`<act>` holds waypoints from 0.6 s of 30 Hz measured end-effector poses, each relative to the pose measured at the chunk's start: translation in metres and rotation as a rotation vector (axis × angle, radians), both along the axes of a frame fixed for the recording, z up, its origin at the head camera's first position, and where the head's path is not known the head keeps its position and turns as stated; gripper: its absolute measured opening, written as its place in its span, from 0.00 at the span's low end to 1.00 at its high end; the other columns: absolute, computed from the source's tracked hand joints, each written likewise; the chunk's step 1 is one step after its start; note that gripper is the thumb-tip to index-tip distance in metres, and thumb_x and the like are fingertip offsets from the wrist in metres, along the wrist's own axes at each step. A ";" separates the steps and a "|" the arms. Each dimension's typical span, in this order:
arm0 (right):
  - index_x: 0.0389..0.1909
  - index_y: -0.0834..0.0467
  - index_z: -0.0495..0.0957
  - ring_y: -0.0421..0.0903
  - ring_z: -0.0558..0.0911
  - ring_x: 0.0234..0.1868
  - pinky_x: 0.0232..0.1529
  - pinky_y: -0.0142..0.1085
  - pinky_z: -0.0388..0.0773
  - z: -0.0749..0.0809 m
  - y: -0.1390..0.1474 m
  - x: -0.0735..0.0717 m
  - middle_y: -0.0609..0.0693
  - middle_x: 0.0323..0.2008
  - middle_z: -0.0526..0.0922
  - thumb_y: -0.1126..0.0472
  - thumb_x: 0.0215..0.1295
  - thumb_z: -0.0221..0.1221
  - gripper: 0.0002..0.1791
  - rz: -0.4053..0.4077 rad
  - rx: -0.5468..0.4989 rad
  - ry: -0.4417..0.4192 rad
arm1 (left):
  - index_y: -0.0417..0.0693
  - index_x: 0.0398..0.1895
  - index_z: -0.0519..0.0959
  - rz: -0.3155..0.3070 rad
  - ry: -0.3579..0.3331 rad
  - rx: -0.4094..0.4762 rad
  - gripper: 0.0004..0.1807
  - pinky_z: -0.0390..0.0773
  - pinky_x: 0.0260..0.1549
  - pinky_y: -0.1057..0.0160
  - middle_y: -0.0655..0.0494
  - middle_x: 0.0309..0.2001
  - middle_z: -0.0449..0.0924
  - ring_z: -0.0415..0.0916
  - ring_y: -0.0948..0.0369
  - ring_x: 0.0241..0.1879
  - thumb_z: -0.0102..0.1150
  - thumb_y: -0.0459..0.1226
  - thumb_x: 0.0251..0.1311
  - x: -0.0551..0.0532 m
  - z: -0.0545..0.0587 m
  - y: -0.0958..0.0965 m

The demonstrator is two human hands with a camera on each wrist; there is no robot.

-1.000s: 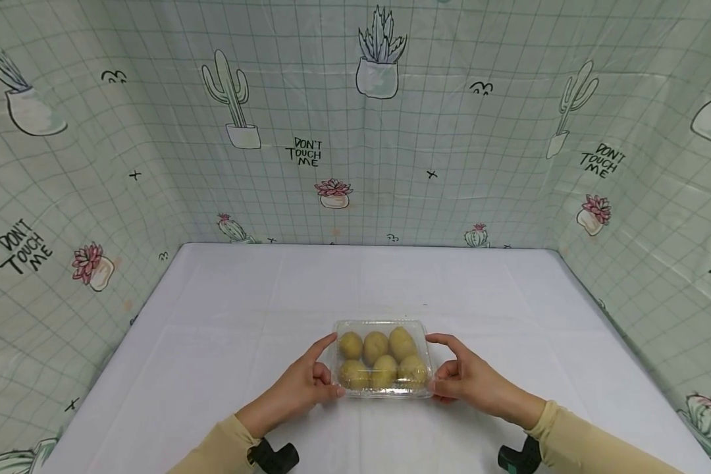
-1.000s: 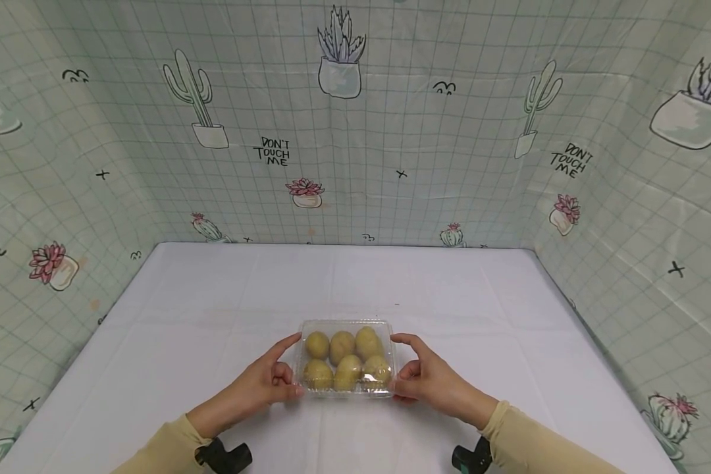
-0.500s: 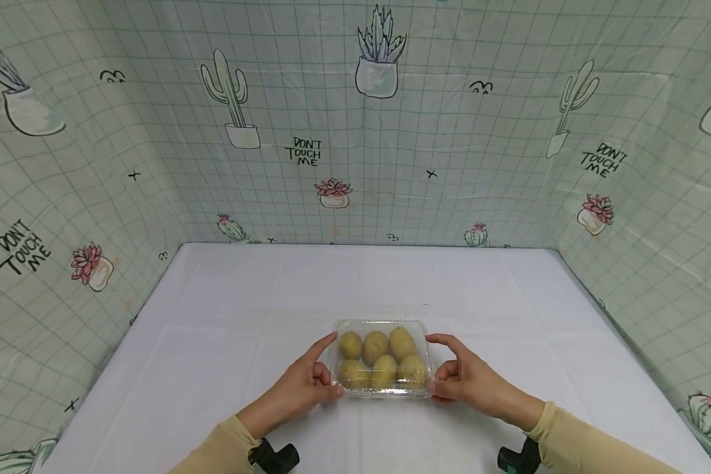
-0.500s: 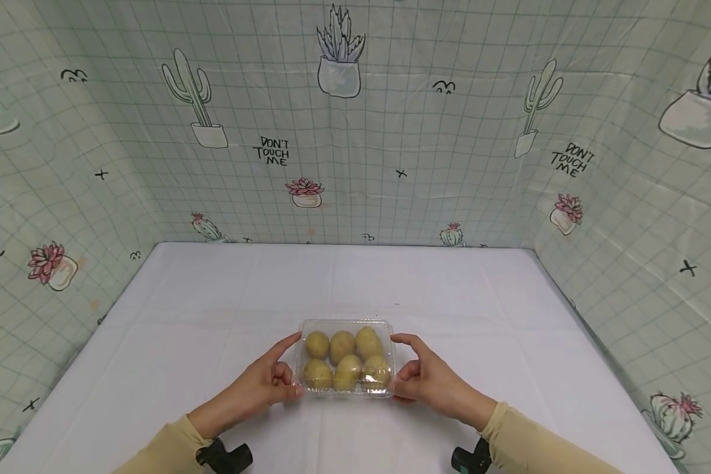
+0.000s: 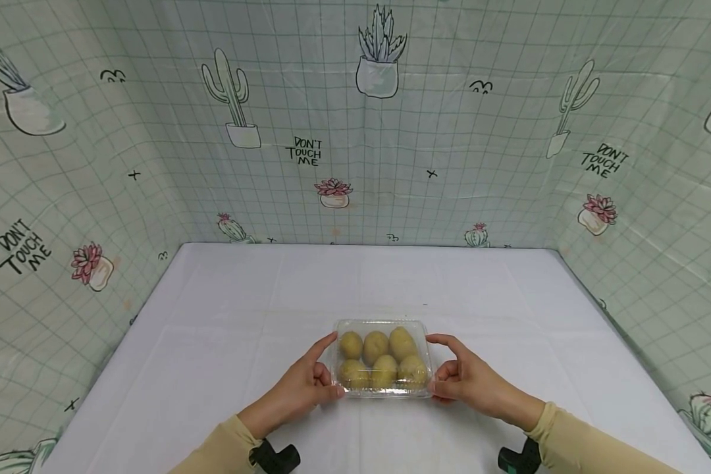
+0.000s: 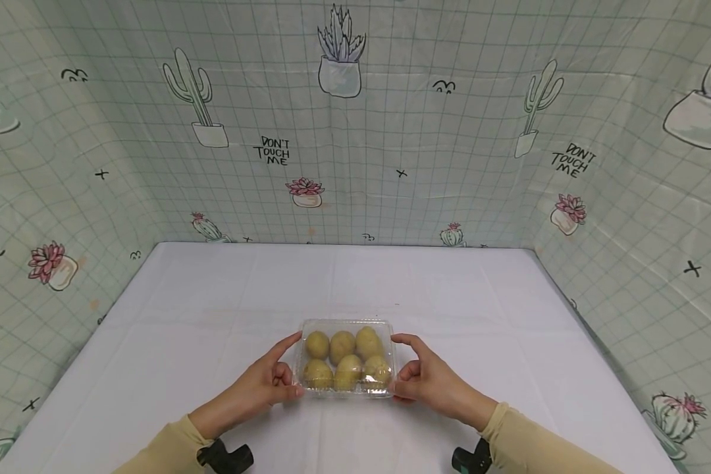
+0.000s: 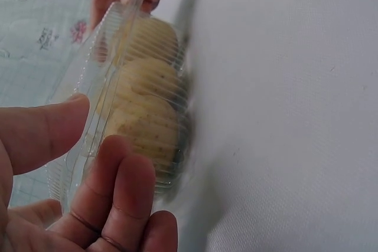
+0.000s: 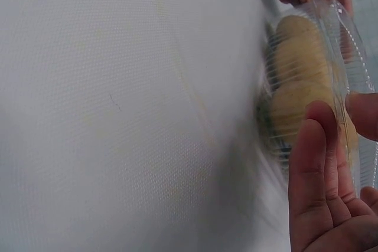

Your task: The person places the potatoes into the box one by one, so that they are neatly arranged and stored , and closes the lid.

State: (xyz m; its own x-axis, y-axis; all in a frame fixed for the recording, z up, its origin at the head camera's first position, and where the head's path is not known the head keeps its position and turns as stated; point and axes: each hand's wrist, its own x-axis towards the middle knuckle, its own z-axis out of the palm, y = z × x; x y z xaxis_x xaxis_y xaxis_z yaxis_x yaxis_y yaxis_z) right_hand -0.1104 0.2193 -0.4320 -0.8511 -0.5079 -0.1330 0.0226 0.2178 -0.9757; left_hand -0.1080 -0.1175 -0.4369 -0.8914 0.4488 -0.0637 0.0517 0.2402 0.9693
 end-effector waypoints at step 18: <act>0.75 0.64 0.45 0.50 0.86 0.35 0.39 0.42 0.84 0.001 0.000 0.000 0.56 0.30 0.79 0.70 0.63 0.65 0.47 0.008 -0.008 0.001 | 0.38 0.78 0.49 0.004 -0.013 0.012 0.50 0.66 0.24 0.69 0.57 0.22 0.70 0.65 0.64 0.23 0.65 0.24 0.55 0.001 0.001 0.002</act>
